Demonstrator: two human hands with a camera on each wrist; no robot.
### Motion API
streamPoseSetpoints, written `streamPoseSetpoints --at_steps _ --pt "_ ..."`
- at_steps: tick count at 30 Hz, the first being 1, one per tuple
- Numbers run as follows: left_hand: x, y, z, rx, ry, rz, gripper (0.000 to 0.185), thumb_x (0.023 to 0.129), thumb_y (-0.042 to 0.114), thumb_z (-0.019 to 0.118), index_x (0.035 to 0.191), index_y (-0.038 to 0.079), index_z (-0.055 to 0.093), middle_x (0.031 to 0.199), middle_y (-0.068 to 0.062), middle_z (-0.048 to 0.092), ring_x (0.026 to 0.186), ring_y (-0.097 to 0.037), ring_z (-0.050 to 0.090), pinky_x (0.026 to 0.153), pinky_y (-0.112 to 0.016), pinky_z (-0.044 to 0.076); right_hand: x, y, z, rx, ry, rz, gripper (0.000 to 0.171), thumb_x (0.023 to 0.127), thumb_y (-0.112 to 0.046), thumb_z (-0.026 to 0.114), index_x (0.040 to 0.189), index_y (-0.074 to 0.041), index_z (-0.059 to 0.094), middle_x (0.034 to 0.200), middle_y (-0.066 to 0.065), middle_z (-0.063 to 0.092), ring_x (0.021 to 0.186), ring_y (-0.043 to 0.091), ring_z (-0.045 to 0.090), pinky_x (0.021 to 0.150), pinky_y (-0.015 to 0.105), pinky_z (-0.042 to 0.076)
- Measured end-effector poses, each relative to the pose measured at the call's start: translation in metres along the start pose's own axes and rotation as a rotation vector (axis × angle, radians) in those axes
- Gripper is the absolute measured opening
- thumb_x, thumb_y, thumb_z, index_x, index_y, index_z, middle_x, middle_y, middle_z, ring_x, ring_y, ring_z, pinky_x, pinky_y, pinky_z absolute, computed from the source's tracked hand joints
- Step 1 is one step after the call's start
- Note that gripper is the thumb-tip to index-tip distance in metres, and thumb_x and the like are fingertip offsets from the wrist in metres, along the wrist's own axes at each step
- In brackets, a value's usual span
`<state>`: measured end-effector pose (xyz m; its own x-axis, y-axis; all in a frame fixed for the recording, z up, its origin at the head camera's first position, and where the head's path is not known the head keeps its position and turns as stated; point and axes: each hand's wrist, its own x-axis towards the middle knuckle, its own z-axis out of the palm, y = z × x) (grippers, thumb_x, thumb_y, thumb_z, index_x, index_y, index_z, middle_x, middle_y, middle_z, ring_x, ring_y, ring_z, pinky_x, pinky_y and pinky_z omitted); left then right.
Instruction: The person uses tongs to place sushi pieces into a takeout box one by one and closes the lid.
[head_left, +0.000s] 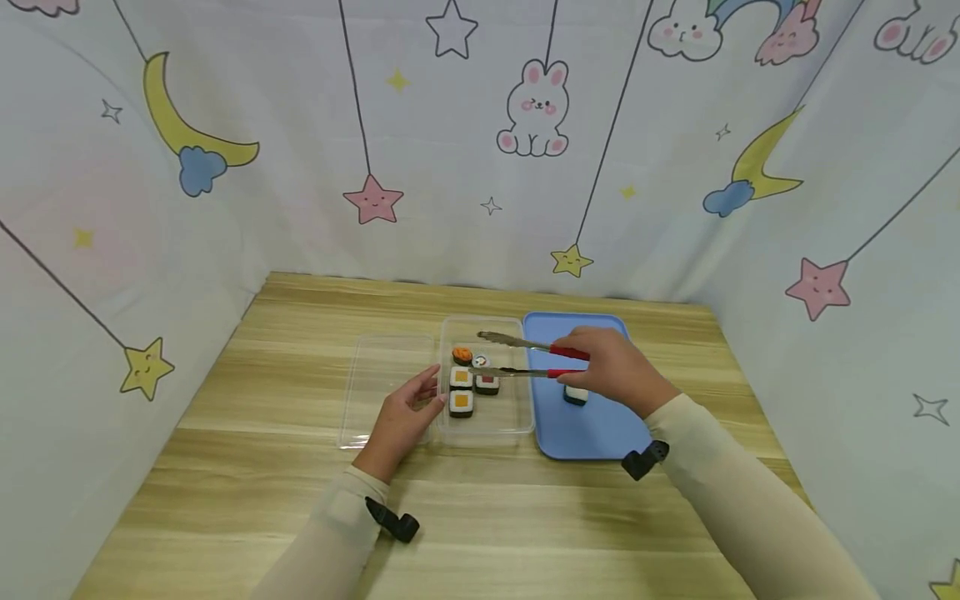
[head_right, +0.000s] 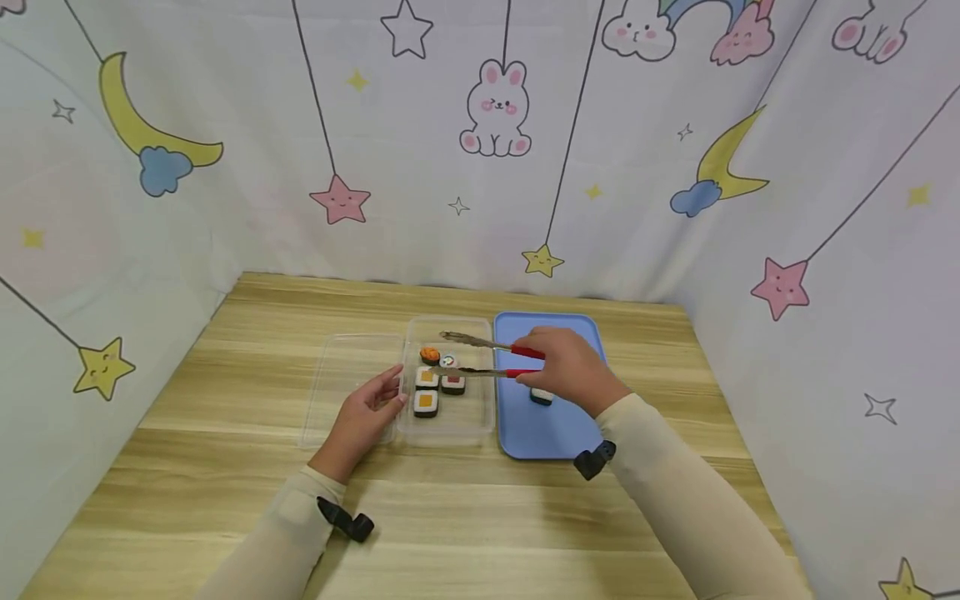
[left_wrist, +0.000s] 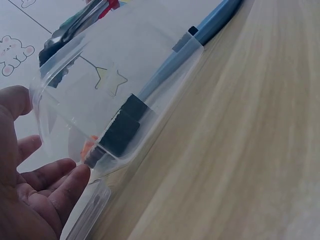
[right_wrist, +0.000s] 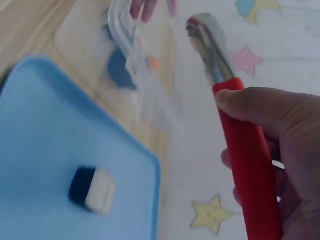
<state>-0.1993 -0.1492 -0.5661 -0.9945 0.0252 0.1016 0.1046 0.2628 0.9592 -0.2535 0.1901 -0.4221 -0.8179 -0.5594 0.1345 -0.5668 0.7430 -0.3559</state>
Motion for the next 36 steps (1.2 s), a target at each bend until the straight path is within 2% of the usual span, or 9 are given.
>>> streamPoseSetpoints --at_steps 5,10,14,18,21,26,31,36 --pt "0.000 0.000 0.000 0.012 0.005 -0.003 0.056 0.098 0.022 0.073 0.151 0.015 0.056 0.137 -0.016 0.066 0.122 -0.031 0.065 0.103 -0.054 0.051 -0.031 0.035 -0.010 0.028 0.078 0.143 0.047 0.084 -0.025 0.089 0.127 -0.011 0.074 0.112 0.003 0.071 0.097 0.025 0.065 0.079 0.044 0.060" --pt "0.000 0.000 0.002 0.005 -0.005 -0.017 0.056 0.098 0.022 0.073 0.151 0.016 0.056 0.138 -0.015 0.065 0.123 -0.031 0.064 0.104 -0.054 0.050 -0.077 0.071 -0.008 0.043 0.093 0.263 0.051 0.083 -0.024 0.089 0.128 -0.004 0.073 0.110 0.011 0.071 0.093 0.031 0.064 0.076 0.045 0.058" --pt "0.000 0.001 0.002 0.005 -0.009 -0.019 0.056 0.098 0.023 0.074 0.151 0.017 0.056 0.139 -0.014 0.065 0.123 -0.030 0.064 0.103 -0.053 0.051 -0.115 0.097 0.004 0.056 0.106 0.303 0.052 0.082 -0.025 0.090 0.127 -0.004 0.073 0.110 0.012 0.072 0.092 0.030 0.065 0.075 0.043 0.057" --pt "0.000 0.002 0.001 0.004 0.003 -0.024 0.057 0.098 0.024 0.074 0.151 0.017 0.057 0.138 -0.014 0.065 0.123 -0.030 0.064 0.103 -0.053 0.051 -0.138 0.113 0.018 0.070 0.128 0.324 0.049 0.080 -0.026 0.092 0.122 -0.007 0.077 0.107 0.009 0.074 0.091 0.028 0.065 0.073 0.040 0.056" --pt "0.001 0.002 0.001 -0.001 0.000 -0.034 0.057 0.098 0.023 0.074 0.151 0.017 0.056 0.139 -0.014 0.065 0.124 -0.031 0.063 0.103 -0.053 0.050 -0.145 0.117 0.027 0.092 0.120 0.334 0.049 0.079 -0.029 0.093 0.120 -0.007 0.077 0.107 0.009 0.074 0.091 0.027 0.065 0.073 0.038 0.056" --pt "0.000 0.001 -0.001 0.003 -0.008 -0.037 0.056 0.099 0.023 0.073 0.152 0.017 0.056 0.140 -0.015 0.064 0.125 -0.032 0.063 0.104 -0.054 0.050 -0.145 0.116 0.037 0.095 0.106 0.327 0.051 0.078 -0.030 0.093 0.120 -0.004 0.077 0.105 0.009 0.073 0.089 0.026 0.065 0.072 0.036 0.057" --pt "0.000 0.001 0.000 0.004 -0.011 -0.048 0.057 0.099 0.025 0.073 0.152 0.018 0.055 0.138 -0.015 0.065 0.125 -0.031 0.063 0.104 -0.054 0.050 -0.143 0.117 0.041 0.070 0.122 0.338 0.046 0.078 -0.025 0.093 0.117 -0.006 0.079 0.097 0.003 0.073 0.083 0.022 0.062 0.068 0.033 0.055" --pt "0.001 0.000 0.000 0.010 -0.013 -0.051 0.058 0.099 0.028 0.073 0.153 0.019 0.055 0.140 -0.014 0.064 0.126 -0.031 0.063 0.104 -0.054 0.050 -0.142 0.116 0.041 0.074 0.152 0.334 0.043 0.077 -0.023 0.094 0.114 -0.006 0.080 0.094 0.003 0.073 0.081 0.020 0.062 0.068 0.033 0.054"
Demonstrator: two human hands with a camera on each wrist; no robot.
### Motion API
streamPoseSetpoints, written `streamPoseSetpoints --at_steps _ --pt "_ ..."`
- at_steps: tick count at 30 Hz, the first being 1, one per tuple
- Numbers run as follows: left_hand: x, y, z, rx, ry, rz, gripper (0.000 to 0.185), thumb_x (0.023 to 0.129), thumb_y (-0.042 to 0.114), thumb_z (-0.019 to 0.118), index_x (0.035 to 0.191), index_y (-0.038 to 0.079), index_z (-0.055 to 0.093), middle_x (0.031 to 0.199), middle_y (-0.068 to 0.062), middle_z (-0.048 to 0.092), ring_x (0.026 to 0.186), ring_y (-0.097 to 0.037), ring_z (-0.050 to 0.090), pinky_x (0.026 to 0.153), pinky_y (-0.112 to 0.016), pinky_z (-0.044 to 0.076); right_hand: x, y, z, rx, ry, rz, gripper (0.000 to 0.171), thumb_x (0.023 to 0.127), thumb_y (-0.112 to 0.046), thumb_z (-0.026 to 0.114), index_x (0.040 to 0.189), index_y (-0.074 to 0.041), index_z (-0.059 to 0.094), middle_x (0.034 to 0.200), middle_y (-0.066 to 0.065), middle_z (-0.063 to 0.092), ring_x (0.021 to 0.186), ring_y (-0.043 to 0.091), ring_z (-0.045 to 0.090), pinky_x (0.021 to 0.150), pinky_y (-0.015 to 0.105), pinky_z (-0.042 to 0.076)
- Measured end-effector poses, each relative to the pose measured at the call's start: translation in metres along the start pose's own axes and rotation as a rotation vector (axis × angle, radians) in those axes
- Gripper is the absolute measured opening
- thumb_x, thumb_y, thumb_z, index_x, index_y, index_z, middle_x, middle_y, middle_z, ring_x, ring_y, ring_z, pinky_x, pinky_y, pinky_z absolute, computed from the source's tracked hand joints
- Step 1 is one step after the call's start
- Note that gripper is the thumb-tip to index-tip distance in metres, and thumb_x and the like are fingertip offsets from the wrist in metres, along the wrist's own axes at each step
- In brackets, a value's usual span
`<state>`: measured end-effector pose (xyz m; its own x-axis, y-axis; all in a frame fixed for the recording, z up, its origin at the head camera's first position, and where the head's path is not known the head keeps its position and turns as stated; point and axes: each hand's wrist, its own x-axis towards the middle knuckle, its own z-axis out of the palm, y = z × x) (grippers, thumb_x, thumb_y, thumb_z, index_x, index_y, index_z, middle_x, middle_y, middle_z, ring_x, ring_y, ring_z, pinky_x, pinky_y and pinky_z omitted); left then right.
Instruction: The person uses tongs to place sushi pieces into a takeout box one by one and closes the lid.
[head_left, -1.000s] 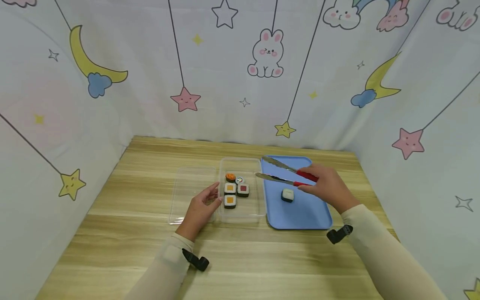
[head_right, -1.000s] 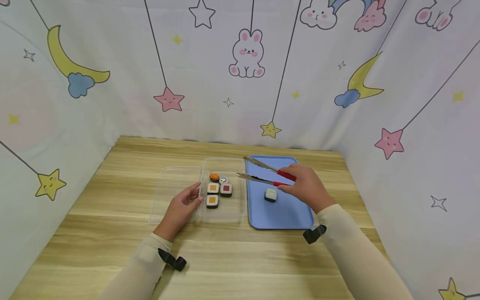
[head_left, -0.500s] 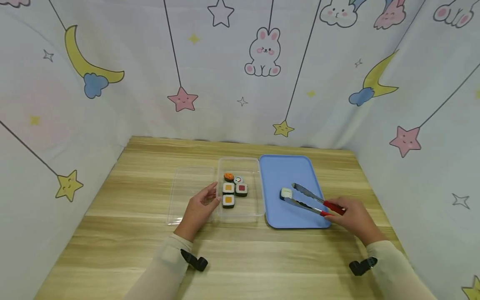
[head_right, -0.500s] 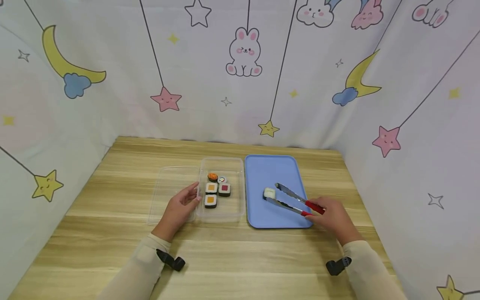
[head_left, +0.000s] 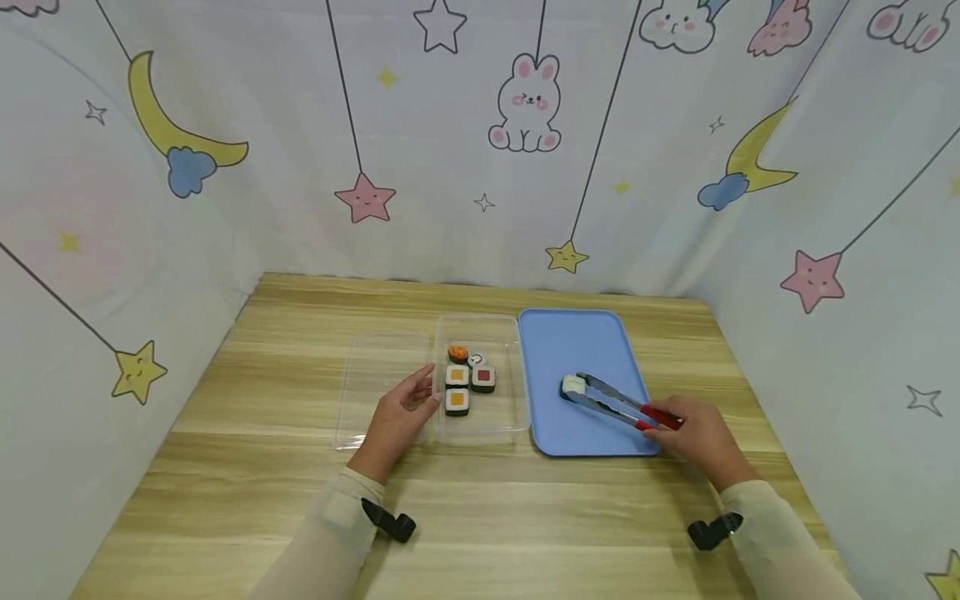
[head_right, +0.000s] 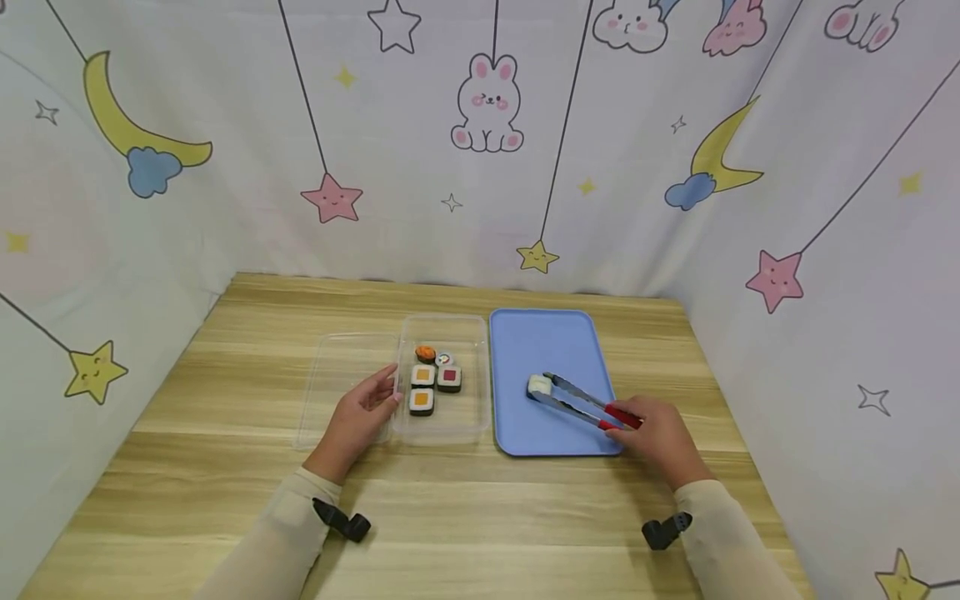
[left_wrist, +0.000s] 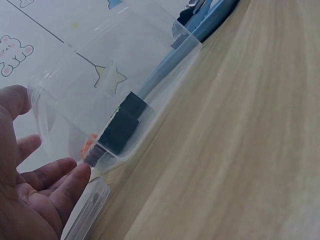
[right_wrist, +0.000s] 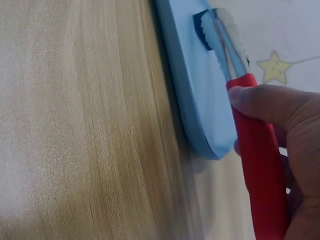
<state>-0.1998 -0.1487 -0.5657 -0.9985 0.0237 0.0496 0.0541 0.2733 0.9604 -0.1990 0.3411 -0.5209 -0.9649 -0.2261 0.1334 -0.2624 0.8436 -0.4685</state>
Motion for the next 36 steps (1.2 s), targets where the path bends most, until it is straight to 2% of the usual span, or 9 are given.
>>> streamPoseSetpoints --at_steps 6,10,14,20,29,36 --pt "-0.001 0.003 -0.001 -0.010 0.005 0.011 0.058 0.098 0.027 0.074 0.152 0.017 0.055 0.141 -0.013 0.064 0.126 -0.031 0.063 0.105 -0.054 0.049 0.000 -0.003 -0.004 -0.007 0.021 -0.018 0.041 0.077 -0.020 0.094 0.113 -0.005 0.080 0.094 0.005 0.074 0.079 0.020 0.063 0.067 0.031 0.053" --pt "0.000 0.003 0.000 -0.013 0.006 0.012 0.057 0.098 0.025 0.074 0.152 0.017 0.055 0.139 -0.015 0.065 0.125 -0.031 0.063 0.105 -0.055 0.049 0.002 -0.009 -0.011 -0.006 0.027 -0.018 0.042 0.079 -0.019 0.092 0.117 -0.006 0.079 0.101 0.009 0.075 0.084 0.025 0.067 0.069 0.033 0.055" --pt "0.000 0.002 0.000 -0.006 0.011 0.010 0.057 0.098 0.024 0.074 0.152 0.018 0.056 0.138 -0.015 0.065 0.124 -0.031 0.064 0.104 -0.055 0.050 0.007 -0.020 -0.020 0.002 0.045 -0.030 0.042 0.080 -0.018 0.091 0.119 -0.008 0.079 0.104 0.010 0.076 0.087 0.028 0.068 0.069 0.034 0.056" --pt "0.000 0.002 0.000 -0.007 0.012 0.009 0.056 0.098 0.025 0.074 0.151 0.019 0.056 0.138 -0.015 0.066 0.124 -0.031 0.064 0.103 -0.055 0.050 0.021 -0.042 -0.032 0.014 0.074 -0.085 0.042 0.081 -0.021 0.091 0.120 -0.011 0.079 0.104 0.006 0.075 0.087 0.024 0.066 0.068 0.031 0.056" --pt "0.000 0.003 0.000 -0.028 0.007 0.003 0.057 0.098 0.024 0.074 0.151 0.019 0.056 0.138 -0.016 0.065 0.125 -0.032 0.063 0.105 -0.055 0.049 0.046 -0.085 -0.026 0.095 -0.050 -0.137 0.038 0.082 -0.021 0.091 0.118 -0.015 0.080 0.111 0.004 0.074 0.095 0.025 0.067 0.076 0.036 0.060" --pt "-0.001 0.003 -0.001 -0.029 -0.002 0.014 0.057 0.098 0.027 0.074 0.152 0.018 0.055 0.140 -0.016 0.064 0.125 -0.032 0.063 0.104 -0.054 0.050 0.068 -0.110 -0.014 0.054 -0.148 -0.240 0.037 0.083 -0.022 0.090 0.117 -0.018 0.079 0.103 -0.009 0.072 0.091 0.017 0.066 0.072 0.030 0.058"
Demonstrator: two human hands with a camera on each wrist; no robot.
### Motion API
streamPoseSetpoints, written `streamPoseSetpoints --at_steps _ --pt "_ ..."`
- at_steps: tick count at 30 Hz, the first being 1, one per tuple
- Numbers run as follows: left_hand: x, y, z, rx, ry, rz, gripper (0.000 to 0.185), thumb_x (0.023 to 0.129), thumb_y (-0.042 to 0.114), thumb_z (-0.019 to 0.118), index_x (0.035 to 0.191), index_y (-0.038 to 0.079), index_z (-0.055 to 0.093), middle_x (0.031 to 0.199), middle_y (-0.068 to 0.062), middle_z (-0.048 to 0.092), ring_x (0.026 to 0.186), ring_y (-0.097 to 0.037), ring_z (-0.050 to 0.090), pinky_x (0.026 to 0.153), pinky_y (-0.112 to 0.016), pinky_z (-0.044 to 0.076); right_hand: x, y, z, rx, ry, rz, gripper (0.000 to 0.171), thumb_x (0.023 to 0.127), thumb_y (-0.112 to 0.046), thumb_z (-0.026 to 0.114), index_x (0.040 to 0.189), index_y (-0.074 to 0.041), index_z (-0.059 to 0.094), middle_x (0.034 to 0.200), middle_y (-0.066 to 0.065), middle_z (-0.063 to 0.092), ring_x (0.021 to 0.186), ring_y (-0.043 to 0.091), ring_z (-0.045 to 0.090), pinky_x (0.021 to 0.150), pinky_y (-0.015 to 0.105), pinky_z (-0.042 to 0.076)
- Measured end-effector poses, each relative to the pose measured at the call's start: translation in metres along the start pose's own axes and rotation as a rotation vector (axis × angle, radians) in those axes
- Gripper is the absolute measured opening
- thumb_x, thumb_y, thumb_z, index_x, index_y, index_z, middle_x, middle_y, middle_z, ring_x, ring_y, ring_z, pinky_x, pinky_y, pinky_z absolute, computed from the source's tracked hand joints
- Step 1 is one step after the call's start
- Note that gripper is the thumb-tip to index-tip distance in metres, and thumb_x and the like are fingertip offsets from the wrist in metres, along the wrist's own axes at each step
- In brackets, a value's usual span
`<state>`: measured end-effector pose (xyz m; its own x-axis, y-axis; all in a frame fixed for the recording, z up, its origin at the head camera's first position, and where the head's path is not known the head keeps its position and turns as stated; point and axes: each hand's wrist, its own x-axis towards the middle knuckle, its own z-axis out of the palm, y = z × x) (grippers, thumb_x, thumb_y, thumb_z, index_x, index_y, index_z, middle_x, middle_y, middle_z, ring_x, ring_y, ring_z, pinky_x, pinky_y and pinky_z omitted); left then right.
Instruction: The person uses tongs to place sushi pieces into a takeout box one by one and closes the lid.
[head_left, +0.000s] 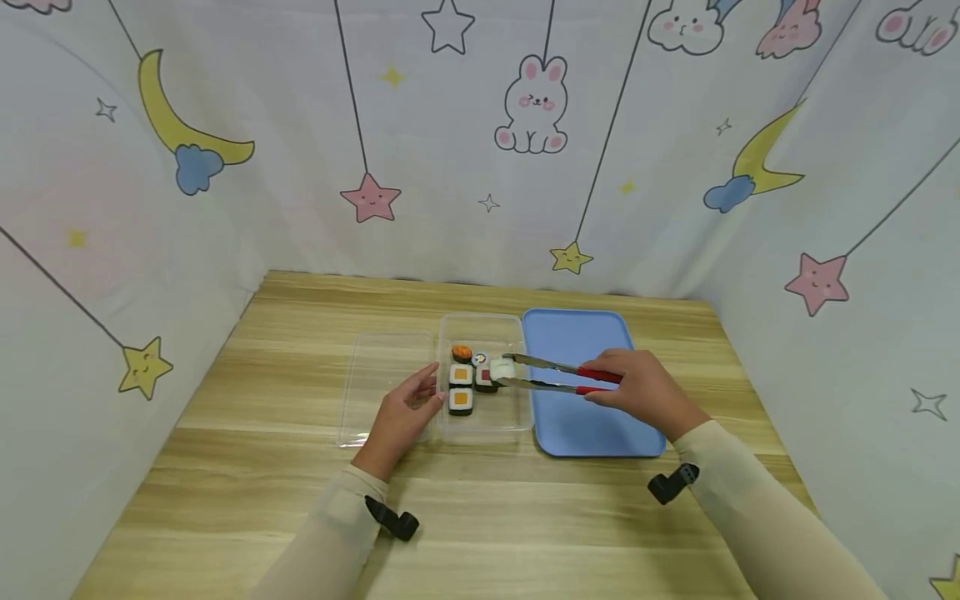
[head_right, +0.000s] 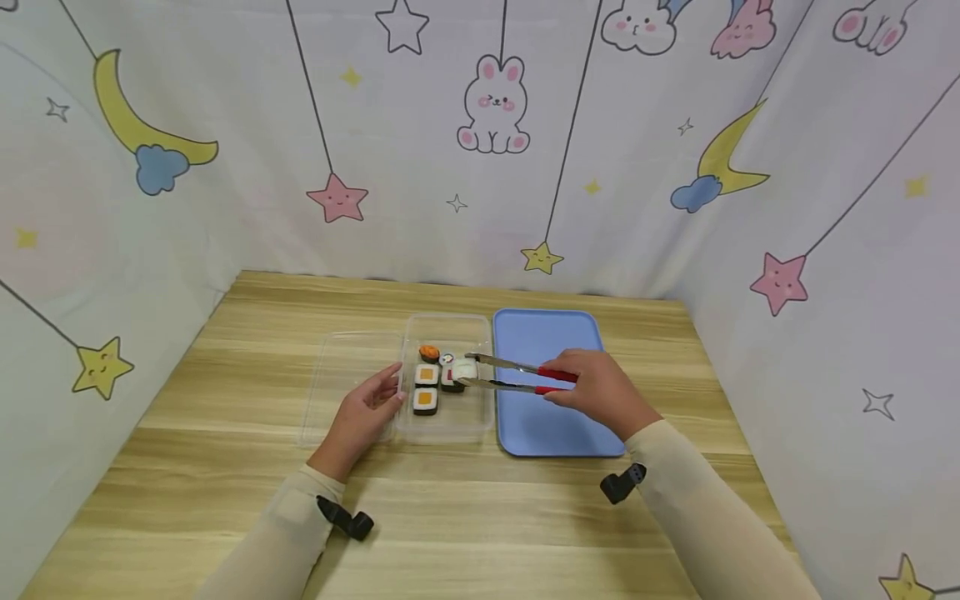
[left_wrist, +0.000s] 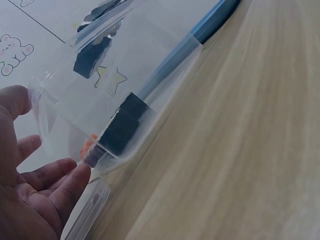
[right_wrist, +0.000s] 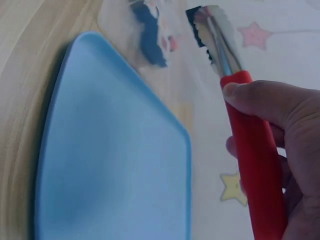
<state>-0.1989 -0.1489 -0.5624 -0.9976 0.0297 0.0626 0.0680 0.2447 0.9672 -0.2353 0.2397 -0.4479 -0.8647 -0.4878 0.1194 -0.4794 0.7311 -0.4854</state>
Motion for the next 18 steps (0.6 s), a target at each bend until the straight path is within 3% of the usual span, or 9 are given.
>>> streamPoseSetpoints --at_steps 9,18 --pt "0.002 -0.002 -0.001 0.002 0.002 -0.007 0.057 0.099 0.030 0.073 0.152 0.021 0.056 0.139 -0.012 0.065 0.125 -0.030 0.063 0.103 -0.054 0.050 0.036 -0.025 -0.001 -0.166 -0.127 -0.192 0.032 0.081 -0.022 0.091 0.111 -0.016 0.081 0.098 -0.012 0.071 0.088 0.010 0.066 0.076 0.032 0.058" --pt "0.002 -0.004 0.000 -0.007 0.003 -0.001 0.056 0.099 0.024 0.073 0.152 0.019 0.055 0.139 -0.013 0.065 0.125 -0.030 0.064 0.102 -0.054 0.051 0.060 -0.058 -0.010 -0.330 -0.276 -0.177 0.030 0.078 -0.022 0.093 0.105 -0.016 0.083 0.092 -0.009 0.070 0.083 0.013 0.064 0.075 0.033 0.057"
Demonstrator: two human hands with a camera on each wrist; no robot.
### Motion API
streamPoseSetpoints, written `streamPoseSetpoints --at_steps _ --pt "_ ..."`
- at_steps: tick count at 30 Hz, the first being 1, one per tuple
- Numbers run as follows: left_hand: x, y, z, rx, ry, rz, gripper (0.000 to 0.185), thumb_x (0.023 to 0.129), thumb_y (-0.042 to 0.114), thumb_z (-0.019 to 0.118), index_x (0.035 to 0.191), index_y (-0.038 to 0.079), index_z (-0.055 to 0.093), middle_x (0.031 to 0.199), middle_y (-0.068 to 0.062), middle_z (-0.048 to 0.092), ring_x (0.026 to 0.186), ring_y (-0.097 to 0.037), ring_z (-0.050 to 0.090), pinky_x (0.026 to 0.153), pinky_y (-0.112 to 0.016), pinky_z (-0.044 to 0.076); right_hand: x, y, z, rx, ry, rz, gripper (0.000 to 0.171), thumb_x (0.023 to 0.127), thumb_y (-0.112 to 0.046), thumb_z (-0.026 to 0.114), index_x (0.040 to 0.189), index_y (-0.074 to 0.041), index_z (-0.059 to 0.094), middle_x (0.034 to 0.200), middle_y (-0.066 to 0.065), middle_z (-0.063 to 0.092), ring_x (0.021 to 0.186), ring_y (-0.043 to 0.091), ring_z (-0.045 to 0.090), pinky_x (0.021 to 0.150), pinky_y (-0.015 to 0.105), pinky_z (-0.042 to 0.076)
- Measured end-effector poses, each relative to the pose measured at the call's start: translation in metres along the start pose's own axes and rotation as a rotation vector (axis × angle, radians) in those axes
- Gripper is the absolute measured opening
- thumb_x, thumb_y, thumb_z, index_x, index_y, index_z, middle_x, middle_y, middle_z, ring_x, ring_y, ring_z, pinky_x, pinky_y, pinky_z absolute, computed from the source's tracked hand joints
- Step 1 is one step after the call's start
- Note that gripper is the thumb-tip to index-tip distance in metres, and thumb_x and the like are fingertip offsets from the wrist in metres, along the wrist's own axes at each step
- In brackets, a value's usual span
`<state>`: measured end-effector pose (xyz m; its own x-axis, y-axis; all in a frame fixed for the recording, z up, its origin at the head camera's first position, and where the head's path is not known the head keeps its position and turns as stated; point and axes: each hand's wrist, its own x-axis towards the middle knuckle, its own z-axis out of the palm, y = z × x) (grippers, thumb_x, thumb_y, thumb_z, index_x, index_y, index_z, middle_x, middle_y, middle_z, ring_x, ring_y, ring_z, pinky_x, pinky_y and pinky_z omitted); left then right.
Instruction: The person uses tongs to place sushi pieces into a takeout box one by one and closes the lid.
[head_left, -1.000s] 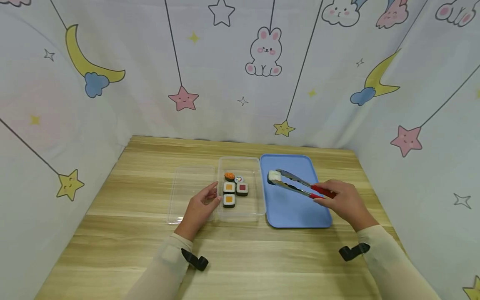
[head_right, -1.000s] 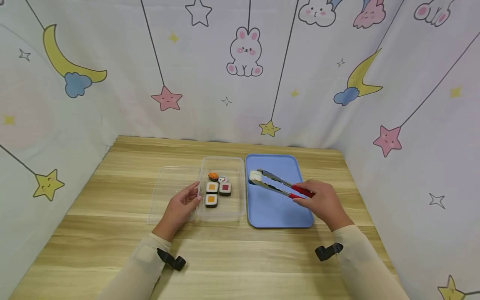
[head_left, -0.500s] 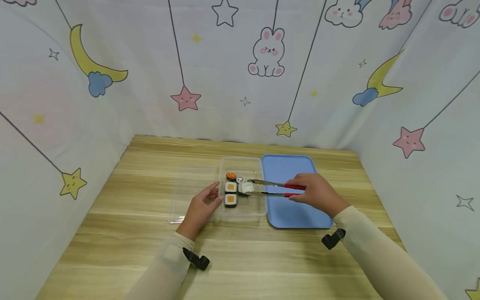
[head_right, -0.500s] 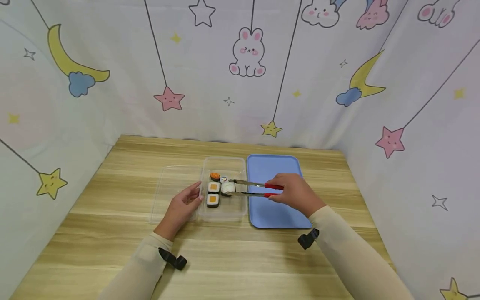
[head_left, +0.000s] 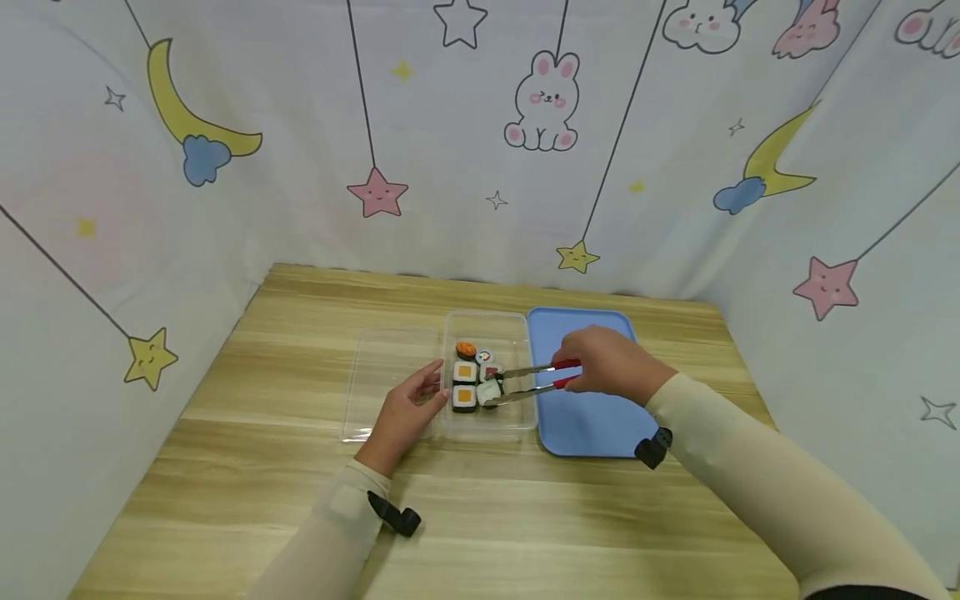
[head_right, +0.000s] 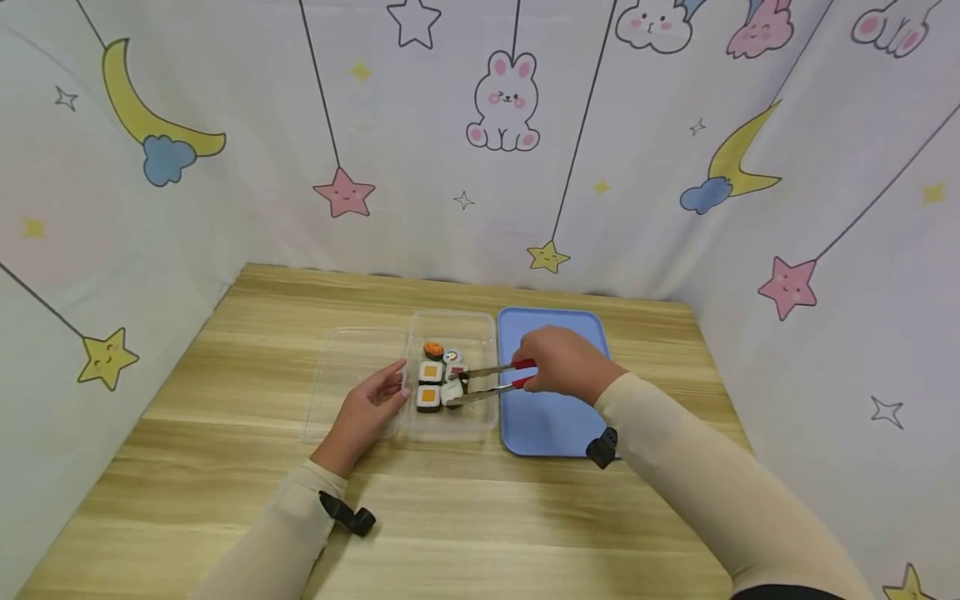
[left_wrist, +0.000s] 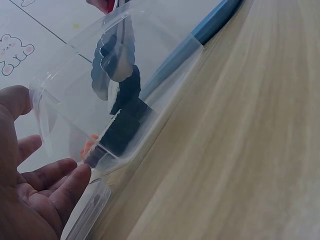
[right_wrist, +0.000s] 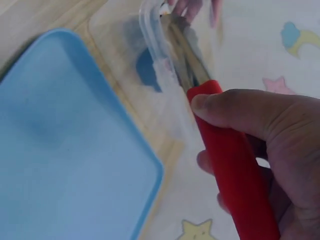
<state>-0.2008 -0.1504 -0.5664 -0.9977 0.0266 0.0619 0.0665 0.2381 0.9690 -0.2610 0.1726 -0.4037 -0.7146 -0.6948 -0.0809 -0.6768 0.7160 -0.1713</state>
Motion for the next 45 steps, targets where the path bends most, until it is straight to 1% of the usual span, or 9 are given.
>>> streamPoseSetpoints --at_steps 7,16,22,26,29,32,37,40,45 --pt "0.001 0.000 0.001 0.006 -0.005 0.003 0.054 0.099 0.025 0.073 0.151 0.024 0.056 0.139 -0.010 0.065 0.124 -0.029 0.063 0.102 -0.054 0.051 0.011 -0.017 -0.011 -0.128 -0.073 -0.002 0.026 0.077 -0.021 0.093 0.100 -0.016 0.083 0.087 -0.009 0.068 0.081 0.013 0.063 0.075 0.033 0.058" --pt "0.000 0.004 0.004 0.018 -0.002 0.006 0.055 0.099 0.025 0.073 0.151 0.023 0.056 0.140 -0.011 0.065 0.125 -0.030 0.063 0.102 -0.054 0.051 0.013 -0.027 -0.016 -0.195 -0.102 0.007 0.026 0.076 -0.021 0.094 0.099 -0.016 0.083 0.088 -0.006 0.070 0.081 0.014 0.064 0.073 0.033 0.058" --pt "-0.001 0.004 0.005 0.017 -0.011 0.005 0.055 0.099 0.027 0.073 0.151 0.023 0.056 0.141 -0.012 0.064 0.126 -0.030 0.063 0.103 -0.055 0.051 0.005 -0.020 -0.013 -0.154 -0.062 -0.002 0.026 0.076 -0.020 0.093 0.100 -0.015 0.083 0.088 -0.007 0.069 0.081 0.013 0.063 0.073 0.034 0.057" --pt "-0.001 0.004 0.006 0.015 -0.012 -0.003 0.056 0.098 0.028 0.074 0.151 0.024 0.056 0.140 -0.011 0.065 0.126 -0.029 0.063 0.103 -0.055 0.051 -0.012 -0.006 -0.013 -0.023 0.032 0.030 0.033 0.079 -0.024 0.092 0.109 -0.015 0.080 0.095 -0.007 0.069 0.085 0.014 0.064 0.075 0.036 0.058" --pt "0.000 0.004 0.006 0.017 -0.011 0.001 0.056 0.099 0.027 0.073 0.151 0.022 0.056 0.139 -0.011 0.065 0.125 -0.030 0.064 0.102 -0.055 0.051 -0.031 0.010 -0.011 0.101 0.137 0.135 0.044 0.082 -0.028 0.090 0.121 -0.013 0.076 0.106 -0.002 0.070 0.093 0.019 0.065 0.078 0.040 0.059" --pt "0.000 0.005 0.006 0.022 -0.013 0.002 0.055 0.099 0.027 0.073 0.151 0.023 0.056 0.139 -0.011 0.065 0.125 -0.029 0.064 0.102 -0.054 0.051 -0.055 0.028 -0.003 0.203 0.265 0.288 0.052 0.086 -0.032 0.087 0.131 -0.011 0.071 0.117 0.006 0.070 0.099 0.027 0.065 0.080 0.045 0.060" --pt "0.000 0.005 0.004 0.032 -0.014 0.002 0.056 0.099 0.028 0.072 0.152 0.023 0.055 0.140 -0.011 0.064 0.125 -0.029 0.063 0.103 -0.054 0.051 -0.096 0.059 0.024 0.339 0.462 0.518 0.057 0.090 -0.037 0.082 0.135 -0.006 0.067 0.125 0.018 0.068 0.104 0.037 0.064 0.082 0.054 0.059" --pt "-0.001 0.005 0.003 0.039 -0.004 0.003 0.056 0.099 0.029 0.072 0.152 0.022 0.055 0.140 -0.012 0.065 0.125 -0.030 0.063 0.103 -0.053 0.051 -0.118 0.077 0.048 0.375 0.521 0.642 0.063 0.092 -0.043 0.080 0.136 0.000 0.065 0.123 0.023 0.066 0.103 0.040 0.064 0.082 0.054 0.058" --pt "-0.002 0.005 0.002 0.039 0.006 0.001 0.056 0.099 0.028 0.073 0.152 0.021 0.056 0.138 -0.013 0.066 0.123 -0.030 0.064 0.102 -0.053 0.051 -0.144 0.104 0.092 0.395 0.565 0.828 0.063 0.093 -0.041 0.078 0.131 0.008 0.065 0.116 0.028 0.069 0.098 0.039 0.065 0.078 0.048 0.057"
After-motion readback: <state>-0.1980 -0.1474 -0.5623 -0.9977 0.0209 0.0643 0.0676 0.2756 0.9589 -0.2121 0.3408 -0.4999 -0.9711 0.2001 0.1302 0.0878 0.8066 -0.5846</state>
